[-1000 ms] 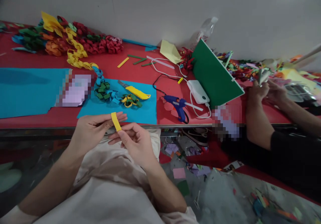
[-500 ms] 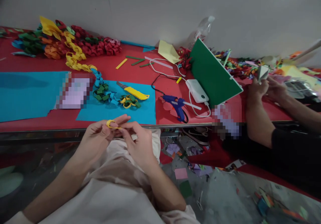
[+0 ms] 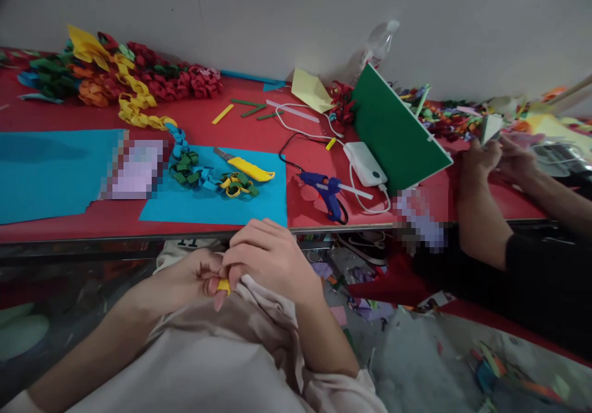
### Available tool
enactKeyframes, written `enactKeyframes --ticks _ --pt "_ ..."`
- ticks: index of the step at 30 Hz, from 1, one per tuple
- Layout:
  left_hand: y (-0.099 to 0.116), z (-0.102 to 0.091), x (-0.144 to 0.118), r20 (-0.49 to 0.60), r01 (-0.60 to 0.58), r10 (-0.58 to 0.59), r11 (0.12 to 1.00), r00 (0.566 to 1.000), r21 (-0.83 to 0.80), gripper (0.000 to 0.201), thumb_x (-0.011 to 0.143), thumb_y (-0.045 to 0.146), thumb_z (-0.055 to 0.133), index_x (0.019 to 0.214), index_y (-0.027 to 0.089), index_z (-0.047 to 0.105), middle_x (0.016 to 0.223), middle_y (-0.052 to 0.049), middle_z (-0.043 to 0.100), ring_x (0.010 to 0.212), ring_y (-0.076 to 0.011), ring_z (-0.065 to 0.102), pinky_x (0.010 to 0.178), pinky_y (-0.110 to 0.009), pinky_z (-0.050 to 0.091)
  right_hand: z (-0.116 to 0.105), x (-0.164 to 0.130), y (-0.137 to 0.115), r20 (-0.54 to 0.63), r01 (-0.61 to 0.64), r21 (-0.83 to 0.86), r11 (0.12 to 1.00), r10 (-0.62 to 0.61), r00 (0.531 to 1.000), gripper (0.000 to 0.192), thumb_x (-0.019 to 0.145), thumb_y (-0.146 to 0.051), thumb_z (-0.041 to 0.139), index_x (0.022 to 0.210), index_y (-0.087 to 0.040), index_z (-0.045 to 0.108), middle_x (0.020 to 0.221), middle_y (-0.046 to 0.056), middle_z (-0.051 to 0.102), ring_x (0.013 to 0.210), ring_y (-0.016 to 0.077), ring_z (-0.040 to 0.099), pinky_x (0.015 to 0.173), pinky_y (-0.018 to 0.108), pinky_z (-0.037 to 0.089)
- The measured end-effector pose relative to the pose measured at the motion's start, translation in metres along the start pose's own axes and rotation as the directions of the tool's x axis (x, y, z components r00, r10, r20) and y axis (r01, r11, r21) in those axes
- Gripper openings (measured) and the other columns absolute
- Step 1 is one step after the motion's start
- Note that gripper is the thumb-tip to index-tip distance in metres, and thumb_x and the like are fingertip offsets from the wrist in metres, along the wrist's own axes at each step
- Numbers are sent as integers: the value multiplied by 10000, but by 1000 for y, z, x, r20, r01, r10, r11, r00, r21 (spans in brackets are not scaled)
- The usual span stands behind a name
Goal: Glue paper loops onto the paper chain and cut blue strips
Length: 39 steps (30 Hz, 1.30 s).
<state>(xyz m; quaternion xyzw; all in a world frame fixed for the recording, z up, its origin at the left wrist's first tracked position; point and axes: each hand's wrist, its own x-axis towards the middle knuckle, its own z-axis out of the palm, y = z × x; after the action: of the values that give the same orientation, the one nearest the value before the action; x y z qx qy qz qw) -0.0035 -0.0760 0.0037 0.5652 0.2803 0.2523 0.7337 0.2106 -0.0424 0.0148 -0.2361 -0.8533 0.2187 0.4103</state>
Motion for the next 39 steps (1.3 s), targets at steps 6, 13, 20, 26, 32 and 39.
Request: enactKeyframes --ticks 6,13,20,26,32,39 --pt "10 -2 6 -270 -155 230 950 935 272 482 1018 589 531 873 186 751 1126 -122 705 1046 -253 677 903 -388 581 5 -11 -11 -33 -216 258 942 231 972 300 964 -369 723 1255 -293 725 1104 68 793 1020 226 721 907 377 563" --pt "6 -3 12 -338 -163 292 918 895 361 316 1048 463 553 1140 189 680 970 -62 713 777 -144 668 697 -253 554 16 -22 -8 -303 -393 345 852 497 813 48 942 -297 743 969 -272 774 958 48 797 860 200 732 777 337 568" --pt "22 -36 54 -262 110 606 277 751 955 337 1019 361 618 1315 200 636 1275 -136 682 1177 -296 621 980 -432 496 8 -15 10 -500 -515 553 655 755 423 219 916 -450 742 970 -237 750 781 19 754 558 146 623 565 300 525" --pt "23 -50 89 -104 183 547 -91 831 979 269 1006 222 598 1257 170 677 1256 -157 715 1223 -353 599 998 -530 379 -7 6 40 -460 -679 366 637 758 462 267 924 -437 688 1010 -200 775 758 25 756 509 138 611 547 288 502" --pt "20 -58 75 -66 124 641 -45 765 991 309 1059 255 516 1344 207 624 1254 -108 744 1198 -293 640 1008 -486 343 -6 15 59 -337 -747 166 644 749 571 269 946 -419 620 944 -205 782 729 31 765 503 160 640 565 288 486" --pt "20 -62 66 -87 45 627 82 774 996 307 1058 267 541 1353 199 595 1261 -95 746 1196 -258 650 1047 -444 349 -3 17 61 -146 -745 322 584 808 571 278 896 -444 656 889 -184 755 686 26 742 463 147 596 502 275 443"
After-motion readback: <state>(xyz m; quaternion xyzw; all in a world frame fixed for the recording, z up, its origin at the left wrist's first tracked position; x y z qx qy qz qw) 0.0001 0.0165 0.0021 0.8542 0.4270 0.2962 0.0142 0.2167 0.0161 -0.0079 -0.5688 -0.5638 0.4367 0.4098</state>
